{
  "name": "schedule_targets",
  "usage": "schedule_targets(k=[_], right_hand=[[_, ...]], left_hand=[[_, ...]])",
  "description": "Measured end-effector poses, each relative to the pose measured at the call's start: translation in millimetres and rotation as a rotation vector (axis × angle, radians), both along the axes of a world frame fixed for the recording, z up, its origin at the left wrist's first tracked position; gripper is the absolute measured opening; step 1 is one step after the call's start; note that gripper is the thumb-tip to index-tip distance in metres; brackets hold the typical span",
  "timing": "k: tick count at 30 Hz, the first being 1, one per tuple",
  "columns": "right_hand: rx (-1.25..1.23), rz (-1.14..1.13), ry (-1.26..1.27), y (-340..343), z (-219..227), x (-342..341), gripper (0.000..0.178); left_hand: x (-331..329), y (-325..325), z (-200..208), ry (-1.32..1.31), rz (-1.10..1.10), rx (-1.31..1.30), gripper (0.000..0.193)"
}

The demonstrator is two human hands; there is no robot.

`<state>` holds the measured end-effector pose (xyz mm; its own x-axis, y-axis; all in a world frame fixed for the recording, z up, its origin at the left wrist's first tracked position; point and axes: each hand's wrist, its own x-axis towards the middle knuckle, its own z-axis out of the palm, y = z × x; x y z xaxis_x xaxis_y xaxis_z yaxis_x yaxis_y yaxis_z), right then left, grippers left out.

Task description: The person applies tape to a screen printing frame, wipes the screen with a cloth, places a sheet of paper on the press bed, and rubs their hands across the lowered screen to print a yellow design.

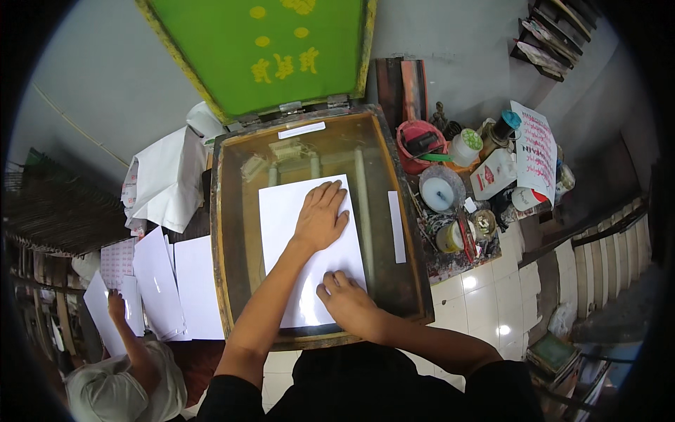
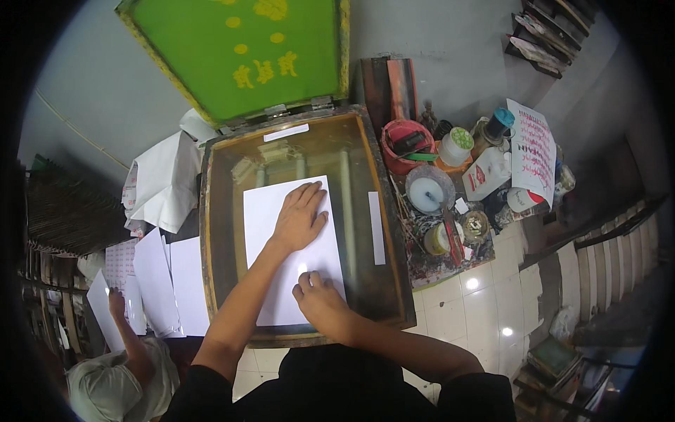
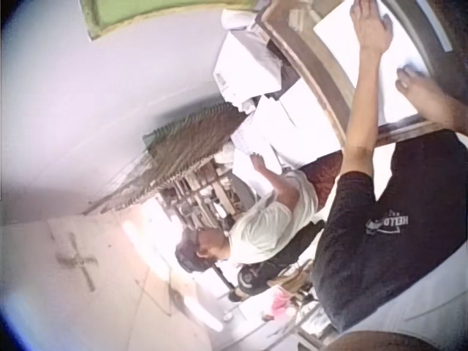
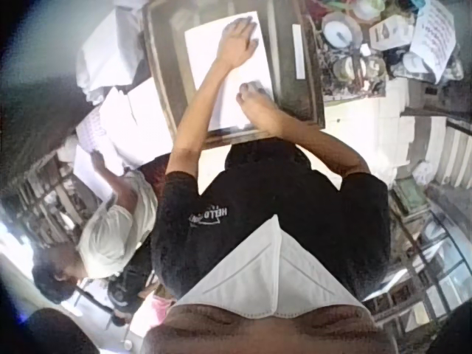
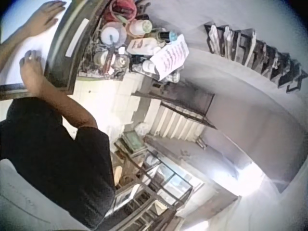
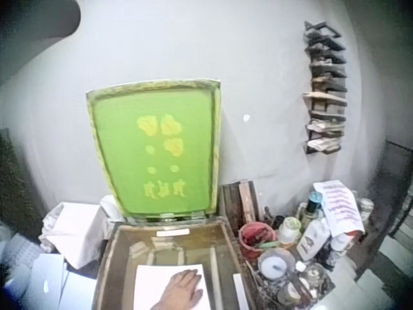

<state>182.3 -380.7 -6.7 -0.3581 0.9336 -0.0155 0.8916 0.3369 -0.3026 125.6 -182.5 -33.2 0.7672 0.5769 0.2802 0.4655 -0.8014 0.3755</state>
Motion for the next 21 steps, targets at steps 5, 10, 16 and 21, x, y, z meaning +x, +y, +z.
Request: schedule_targets(k=[5, 10, 16, 21], right_hand=[[-0.108, 0.007, -0.015, 4, 15, 3, 0.041], [-0.083, -0.068, 0.411, 19, -8, 46, 0.030], [0.329, -0.548, 0.138, 90, 2, 179, 0.022], [0.277, -0.460, 0.136, 102, -10, 198, 0.024]], left_hand=[[3, -1, -2, 0.070, 0.014, 0.053, 0.054], [5, 0, 0, 0.081, 0.007, 0.044, 0.053], [8, 0, 2, 0.089, 0.000, 0.041, 0.053], [6, 2, 0, 0.090, 0.008, 0.048, 0.053]])
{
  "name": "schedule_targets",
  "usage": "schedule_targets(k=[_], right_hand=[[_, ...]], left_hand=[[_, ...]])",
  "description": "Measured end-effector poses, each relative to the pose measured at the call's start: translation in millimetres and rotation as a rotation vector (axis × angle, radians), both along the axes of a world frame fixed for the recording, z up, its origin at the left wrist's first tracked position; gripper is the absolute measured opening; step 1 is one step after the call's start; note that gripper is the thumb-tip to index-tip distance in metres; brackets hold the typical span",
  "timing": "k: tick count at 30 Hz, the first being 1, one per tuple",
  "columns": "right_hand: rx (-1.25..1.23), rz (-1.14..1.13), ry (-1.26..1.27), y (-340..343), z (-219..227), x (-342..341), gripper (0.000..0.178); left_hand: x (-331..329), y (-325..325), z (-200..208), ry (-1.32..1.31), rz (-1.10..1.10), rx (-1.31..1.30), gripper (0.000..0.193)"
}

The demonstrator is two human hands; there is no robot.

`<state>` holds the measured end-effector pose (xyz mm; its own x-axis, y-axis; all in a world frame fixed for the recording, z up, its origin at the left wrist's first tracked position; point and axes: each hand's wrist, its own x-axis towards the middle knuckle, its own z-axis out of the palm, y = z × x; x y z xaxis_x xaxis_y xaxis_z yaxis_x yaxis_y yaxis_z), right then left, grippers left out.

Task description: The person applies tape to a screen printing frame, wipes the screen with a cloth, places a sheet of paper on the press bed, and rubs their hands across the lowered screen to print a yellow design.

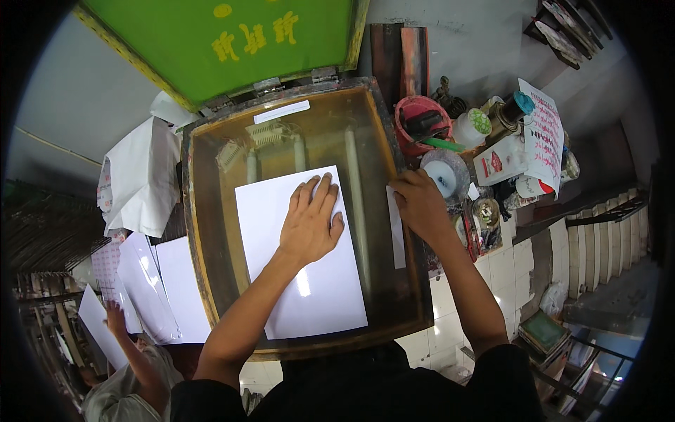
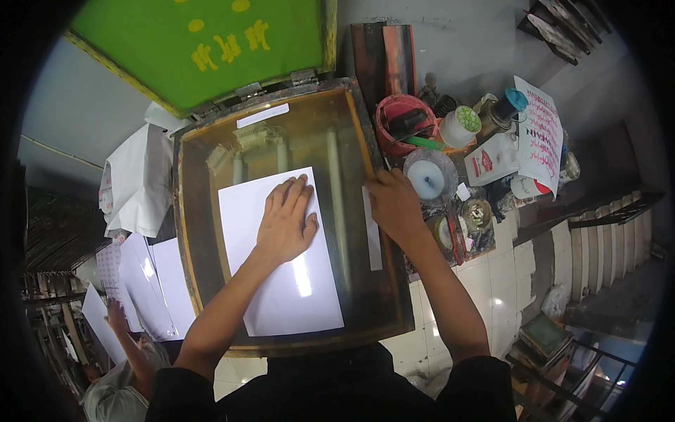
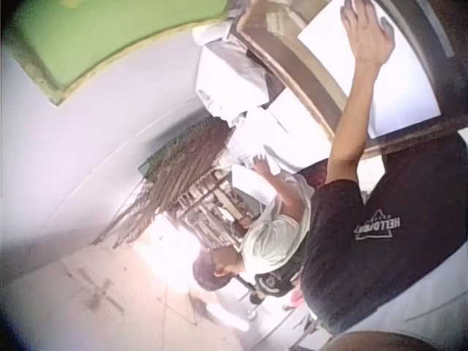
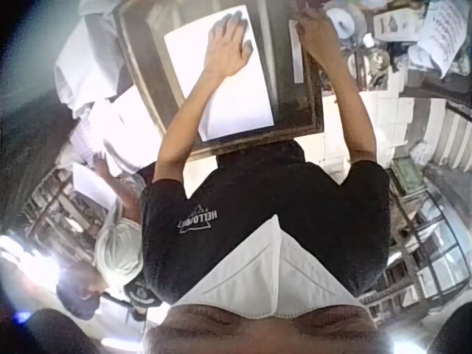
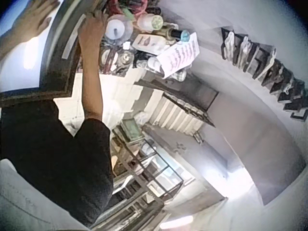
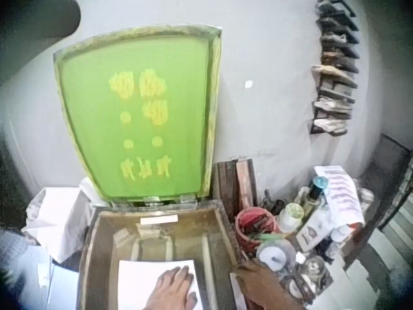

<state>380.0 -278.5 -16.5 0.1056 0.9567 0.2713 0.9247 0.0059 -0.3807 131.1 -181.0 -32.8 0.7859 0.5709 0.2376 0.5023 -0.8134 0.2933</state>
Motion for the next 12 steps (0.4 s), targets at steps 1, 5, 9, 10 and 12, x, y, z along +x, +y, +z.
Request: schedule_targets(k=[1, 5, 9, 10, 12], right_hand=[[0.002, -0.003, -0.007, 0, 0, -2, 0.023], [-0.007, 0.057, -0.145, -1, -2, -3, 0.021], [-0.001, 0.137, -0.336, -6, -14, -7, 0.019], [-0.012, 0.144, -0.366, -8, -15, -9, 0.019], [-0.024, 0.150, -0.396, -11, -16, -11, 0.019]], left_hand=[[0, 0, 0, 0.002, 0.002, -0.001, 0.053], [0, 1, 0, 0.005, 0.002, 0.002, 0.054], [1, 3, 0, 0.004, -0.002, 0.016, 0.058], [2, 3, 0, 0.006, -0.002, 0.011, 0.058], [1, 0, -3, 0.009, 0.004, 0.010, 0.059]])
